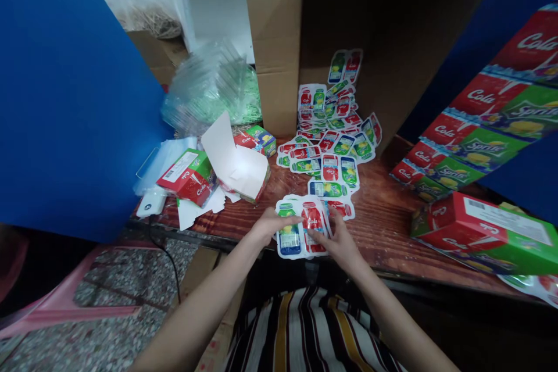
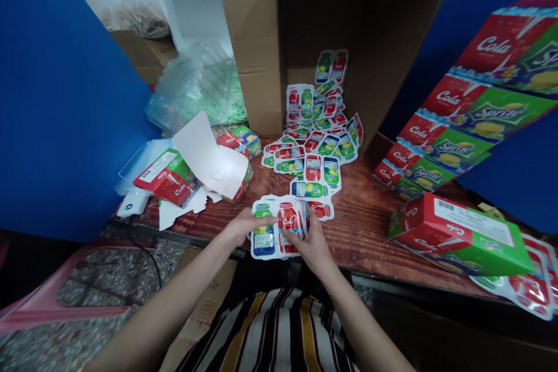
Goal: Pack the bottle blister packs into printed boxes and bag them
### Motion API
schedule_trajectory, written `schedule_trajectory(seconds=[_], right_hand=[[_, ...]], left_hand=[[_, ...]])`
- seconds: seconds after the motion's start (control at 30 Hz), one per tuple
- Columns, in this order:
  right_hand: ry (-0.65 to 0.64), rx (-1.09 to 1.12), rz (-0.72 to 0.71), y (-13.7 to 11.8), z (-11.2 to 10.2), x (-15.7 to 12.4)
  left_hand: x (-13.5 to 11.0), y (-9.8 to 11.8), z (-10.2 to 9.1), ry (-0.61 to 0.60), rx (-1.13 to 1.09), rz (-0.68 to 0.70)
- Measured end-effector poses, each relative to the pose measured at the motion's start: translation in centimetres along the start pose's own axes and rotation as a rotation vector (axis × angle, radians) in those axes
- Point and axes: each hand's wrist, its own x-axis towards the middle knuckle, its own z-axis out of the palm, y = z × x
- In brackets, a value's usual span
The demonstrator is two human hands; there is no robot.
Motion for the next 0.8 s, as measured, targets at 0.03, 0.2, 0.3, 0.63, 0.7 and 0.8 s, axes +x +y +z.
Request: schedule_trajectory(seconds=[0.03, 0.2, 0.3, 0.63, 0.7, 0.8], right_hand=[[0.003, 0.074, 0.039, -0.4, 0.0, 0.0], [0.016, 0.312, 0.038, -3.2, -0.1, 0.5], [0.069, 0.305, -0.085, -3.5, 0.3, 1.2], [-0.07, 0.197, -0.181, -1.7, 1.4, 2.9], [-0.069, 0.189, -0.182, -2.1, 1.4, 2.8], [-0.121, 0.09, -0.16, -2.1, 1.4, 2.9]], left_hand=[[-0.4, 0.0, 0.1, -0.011, -0.018, 0.032], [-2.6, 0.9, 0.0, 0.038, 0.188, 0.511], [-3.1, 0.7, -0.8, 0.055, 0.361, 0.721], [-1.3, -2.4, -2.3, 0.119, 0.242, 0.694], [-1.5, -1.9, -2.4, 0.122, 0.257, 0.714], [-1.0, -1.7, -2.4, 0.13, 0.134, 0.556]])
